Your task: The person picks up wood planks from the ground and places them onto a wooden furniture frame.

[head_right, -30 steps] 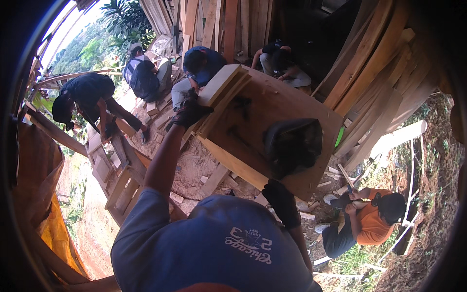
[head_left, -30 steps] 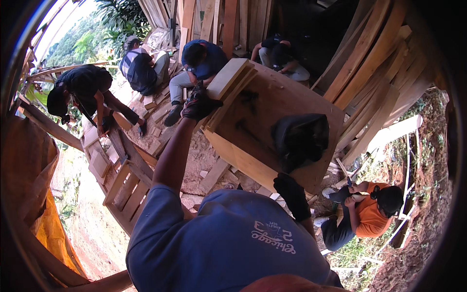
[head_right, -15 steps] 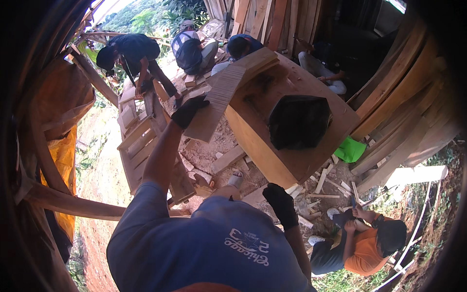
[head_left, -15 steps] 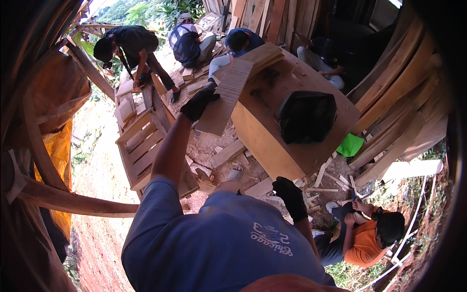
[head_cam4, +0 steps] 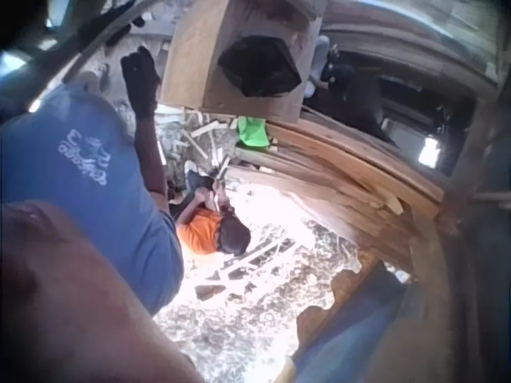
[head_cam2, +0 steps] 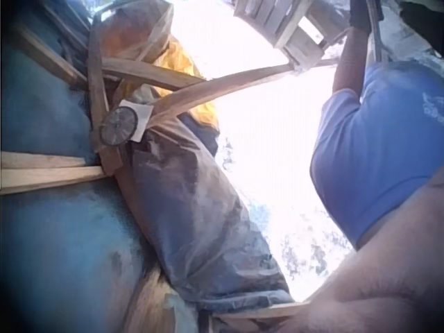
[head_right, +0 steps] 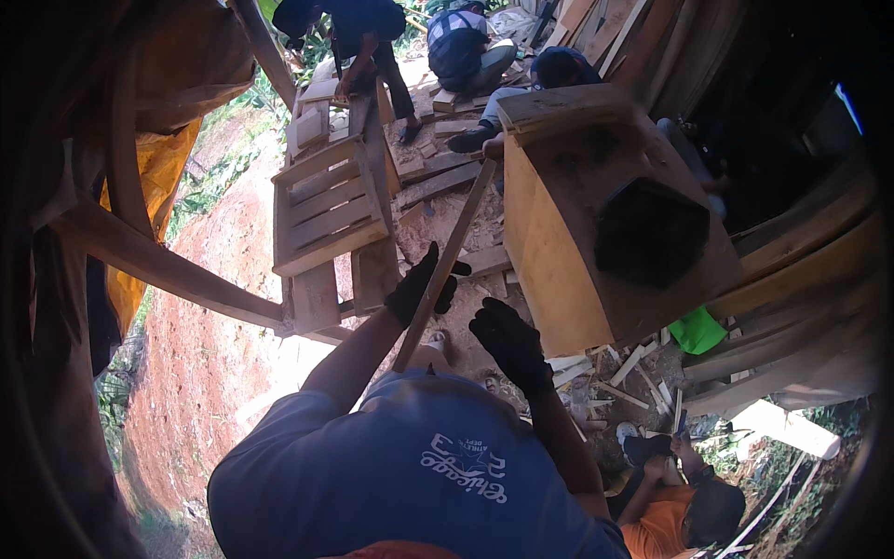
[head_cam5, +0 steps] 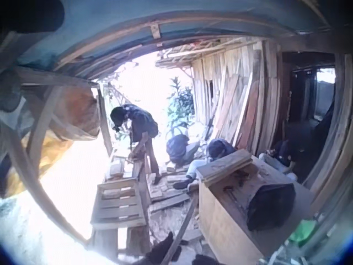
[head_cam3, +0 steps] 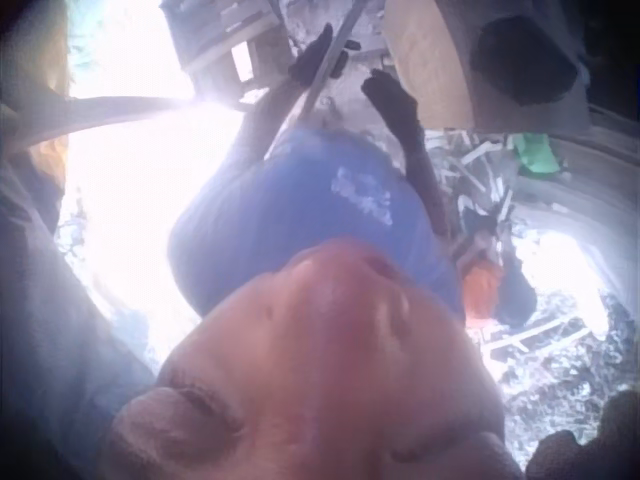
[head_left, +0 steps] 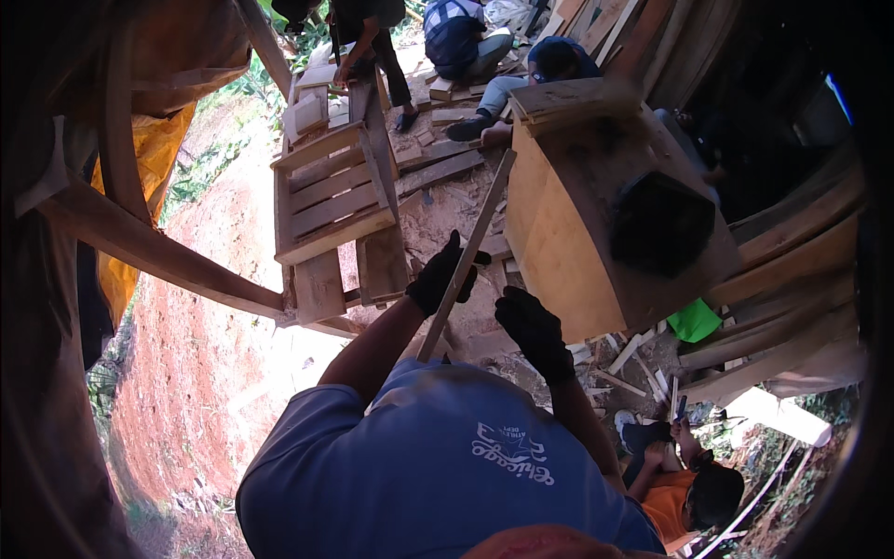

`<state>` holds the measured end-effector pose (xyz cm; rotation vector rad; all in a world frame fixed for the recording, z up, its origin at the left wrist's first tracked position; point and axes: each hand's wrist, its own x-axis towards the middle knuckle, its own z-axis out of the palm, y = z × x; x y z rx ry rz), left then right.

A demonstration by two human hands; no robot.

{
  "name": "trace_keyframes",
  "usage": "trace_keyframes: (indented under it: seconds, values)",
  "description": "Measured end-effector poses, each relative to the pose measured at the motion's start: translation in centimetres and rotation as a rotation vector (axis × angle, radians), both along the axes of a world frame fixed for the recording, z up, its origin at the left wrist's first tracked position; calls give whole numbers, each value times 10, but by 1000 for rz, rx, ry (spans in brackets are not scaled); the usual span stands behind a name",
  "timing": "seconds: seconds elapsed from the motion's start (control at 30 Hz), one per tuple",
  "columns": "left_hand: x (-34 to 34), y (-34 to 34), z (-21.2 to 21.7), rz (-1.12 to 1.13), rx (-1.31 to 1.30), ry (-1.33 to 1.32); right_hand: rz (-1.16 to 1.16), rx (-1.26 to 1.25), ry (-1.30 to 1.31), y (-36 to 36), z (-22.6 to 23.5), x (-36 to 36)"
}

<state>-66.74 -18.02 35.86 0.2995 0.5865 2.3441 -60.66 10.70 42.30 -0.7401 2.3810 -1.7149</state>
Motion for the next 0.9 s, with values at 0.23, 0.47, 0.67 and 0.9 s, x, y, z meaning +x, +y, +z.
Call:
trace_keyframes:
  seconds: [0.23,0.47,0.67,0.9]
  values:
    - [10,-15,-87,-94,530,-95,81,96,-90,-69,10,5]
    - [29,-63,-103,-11,676,-175,257,155,-101,-112,-19,11]
    - [18,-84,-109,595,275,10,372,218,-236,-153,-44,4]
    - [-4,-104,-69,787,157,49,213,298,-345,-196,-34,-27]
